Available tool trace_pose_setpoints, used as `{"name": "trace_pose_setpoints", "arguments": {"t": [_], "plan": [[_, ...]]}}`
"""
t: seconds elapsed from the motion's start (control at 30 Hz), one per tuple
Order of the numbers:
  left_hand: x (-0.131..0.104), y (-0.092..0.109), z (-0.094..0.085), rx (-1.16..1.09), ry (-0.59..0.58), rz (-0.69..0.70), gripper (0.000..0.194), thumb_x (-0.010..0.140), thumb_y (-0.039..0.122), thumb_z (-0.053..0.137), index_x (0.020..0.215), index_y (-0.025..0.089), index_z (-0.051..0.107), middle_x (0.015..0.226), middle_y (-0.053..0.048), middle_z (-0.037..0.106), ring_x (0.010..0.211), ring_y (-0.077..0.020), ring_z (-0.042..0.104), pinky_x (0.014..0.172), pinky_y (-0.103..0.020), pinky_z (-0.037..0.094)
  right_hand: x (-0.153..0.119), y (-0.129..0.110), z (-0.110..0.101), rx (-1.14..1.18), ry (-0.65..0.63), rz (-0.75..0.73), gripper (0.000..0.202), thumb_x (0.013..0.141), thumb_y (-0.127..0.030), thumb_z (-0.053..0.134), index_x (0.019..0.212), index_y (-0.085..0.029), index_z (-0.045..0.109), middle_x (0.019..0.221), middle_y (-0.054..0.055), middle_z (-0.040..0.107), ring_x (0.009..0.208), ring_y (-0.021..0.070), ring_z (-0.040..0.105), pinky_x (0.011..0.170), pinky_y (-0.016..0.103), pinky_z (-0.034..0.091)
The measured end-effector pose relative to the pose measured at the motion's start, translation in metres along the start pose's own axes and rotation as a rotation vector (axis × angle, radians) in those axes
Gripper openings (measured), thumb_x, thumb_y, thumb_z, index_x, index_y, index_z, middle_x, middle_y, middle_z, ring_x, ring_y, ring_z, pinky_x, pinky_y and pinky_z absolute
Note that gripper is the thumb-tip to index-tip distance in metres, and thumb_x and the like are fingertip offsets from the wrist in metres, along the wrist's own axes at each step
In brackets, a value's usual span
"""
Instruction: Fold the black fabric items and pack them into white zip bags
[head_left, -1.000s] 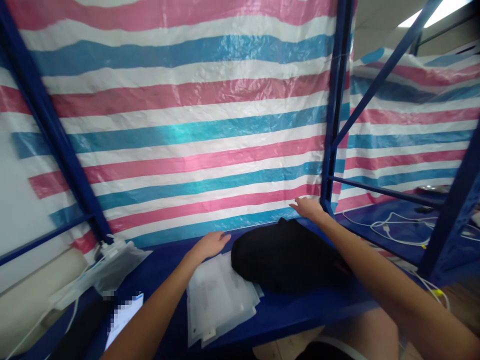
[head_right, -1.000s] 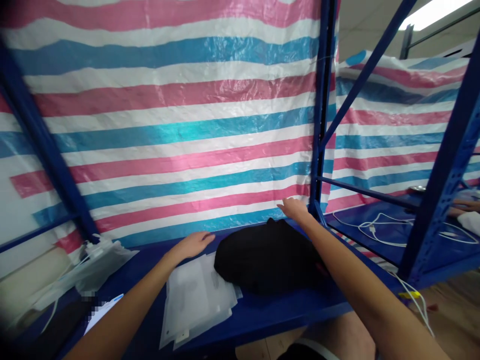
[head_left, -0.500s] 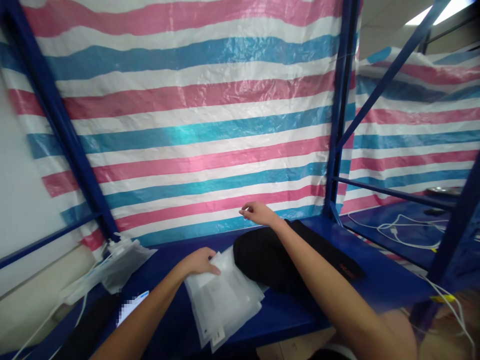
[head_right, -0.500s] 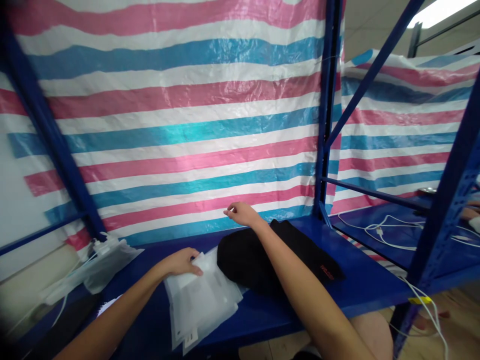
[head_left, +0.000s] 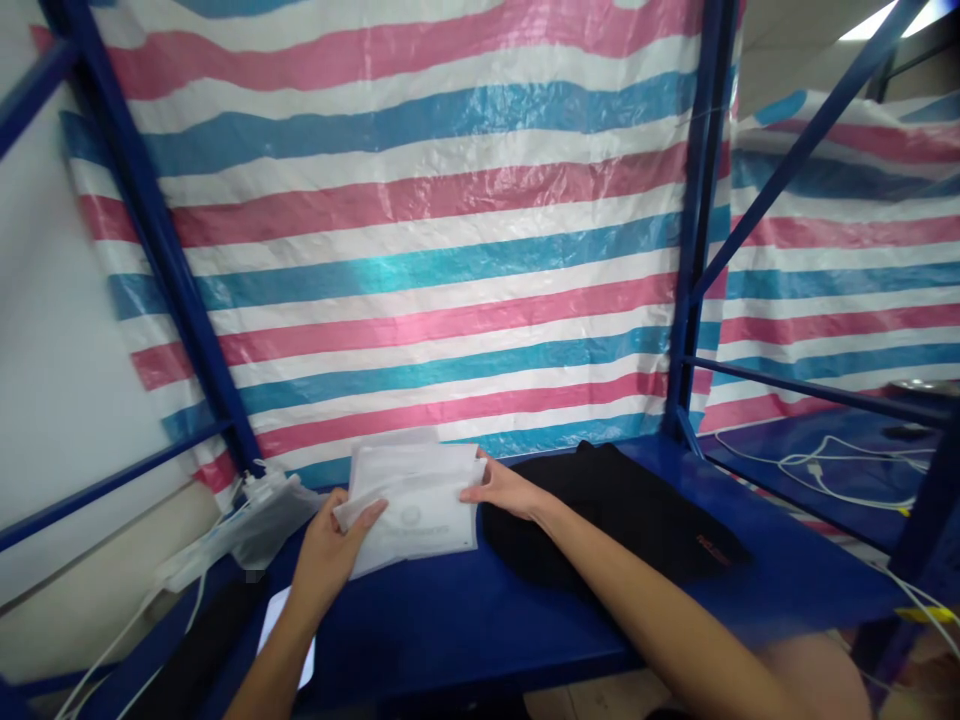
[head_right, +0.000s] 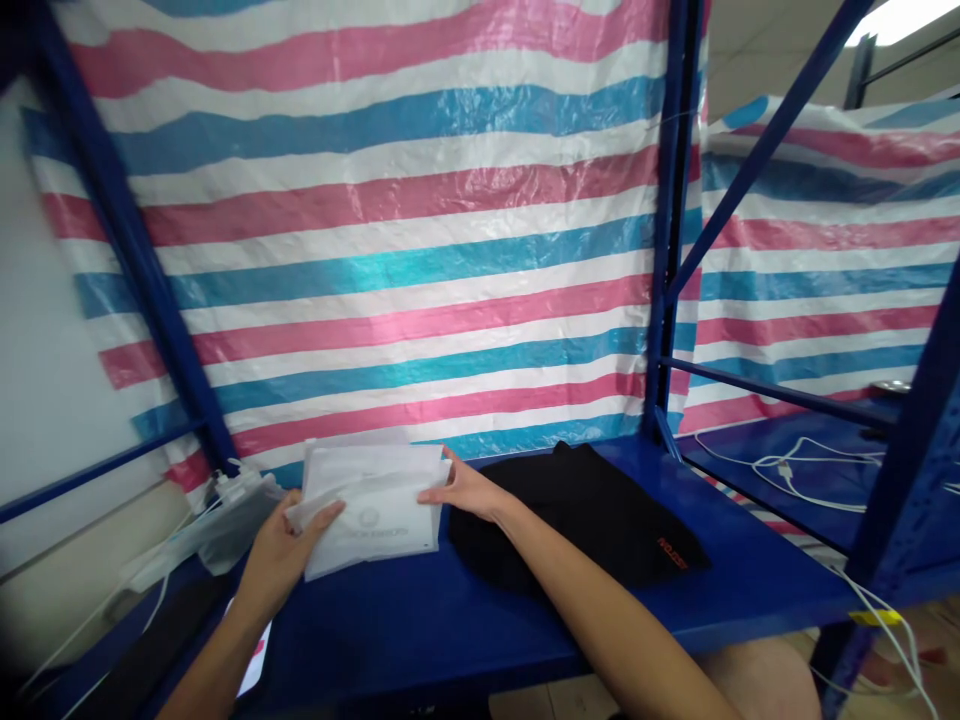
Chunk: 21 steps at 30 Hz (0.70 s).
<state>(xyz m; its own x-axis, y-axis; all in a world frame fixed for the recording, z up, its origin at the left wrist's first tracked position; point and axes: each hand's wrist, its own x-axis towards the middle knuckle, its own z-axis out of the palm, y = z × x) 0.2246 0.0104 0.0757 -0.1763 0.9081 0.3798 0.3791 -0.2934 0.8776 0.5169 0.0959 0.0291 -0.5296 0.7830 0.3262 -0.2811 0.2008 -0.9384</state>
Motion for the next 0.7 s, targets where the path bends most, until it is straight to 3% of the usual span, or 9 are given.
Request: {"name": "trace_pose_setpoints", "arguments": {"t": [0.1, 0.2, 0.37, 0.57, 0.7], "plan": [[-0.006, -0.015, 0.012, -0.086, 0.031, -0.011, 0.065, 0.068, 0.072, 0.088, 0.101, 0.025, 0.058, 0.082, 0.001, 0.075, 0.071, -0.024, 0.072, 0.062, -0.031, 0.057, -0.004, -0.004, -0.001, 0.006, 0.074, -0.031, 0.092, 0.067, -0.039, 0.103, 0.147, -0.027, 0.059, 0.135, 0.008, 0.074, 0.126, 0.0299, 0.07, 0.116, 0.047, 0.052], [-0.01, -0.032, 0.018, -0.024, 0.032, -0.007, 0.072, 0.068, 0.069, 0.09, 0.117, 0.024, 0.064, 0.1, -0.005, 0.08, 0.092, -0.0302, 0.078, 0.078, -0.038, 0.063, -0.003, 0.0, -0.001, -0.088, 0.09, -0.017, 0.079, 0.069, -0.043, 0.101, 0.138, -0.025, 0.068, 0.13, 0.008, 0.076, 0.121, 0.0293, 0.072, 0.112, 0.044, 0.054], [-0.016, -0.052, 0.026, -0.051, 0.006, -0.031, 0.068, 0.074, 0.065, 0.086, 0.122, 0.021, 0.066, 0.121, -0.011, 0.08, 0.116, -0.0335, 0.075, 0.107, -0.046, 0.057, 0.003, 0.018, -0.001, -0.241, 0.094, -0.023, 0.074, 0.07, -0.047, 0.098, 0.133, -0.02, 0.071, 0.112, 0.006, 0.078, 0.106, 0.0275, 0.072, 0.1, 0.042, 0.057], [-0.014, -0.06, 0.04, -0.126, 0.059, 0.025, 0.084, 0.079, 0.054, 0.085, 0.148, 0.024, 0.048, 0.137, -0.01, 0.072, 0.128, -0.0316, 0.069, 0.116, -0.049, 0.051, 0.003, 0.03, 0.003, -0.201, 0.074, -0.035, 0.085, 0.069, -0.048, 0.098, 0.142, -0.023, 0.06, 0.117, 0.005, 0.076, 0.11, 0.026, 0.07, 0.102, 0.041, 0.055], [-0.006, -0.076, 0.04, -0.151, 0.125, 0.015, 0.067, 0.083, 0.052, 0.075, 0.138, 0.022, 0.051, 0.129, -0.011, 0.074, 0.121, -0.0311, 0.072, 0.111, -0.048, 0.055, 0.004, 0.027, 0.006, -0.17, 0.095, -0.057, 0.062, 0.076, -0.053, 0.093, 0.125, -0.023, 0.069, 0.119, 0.007, 0.076, 0.115, 0.028, 0.07, 0.106, 0.044, 0.054]]}}
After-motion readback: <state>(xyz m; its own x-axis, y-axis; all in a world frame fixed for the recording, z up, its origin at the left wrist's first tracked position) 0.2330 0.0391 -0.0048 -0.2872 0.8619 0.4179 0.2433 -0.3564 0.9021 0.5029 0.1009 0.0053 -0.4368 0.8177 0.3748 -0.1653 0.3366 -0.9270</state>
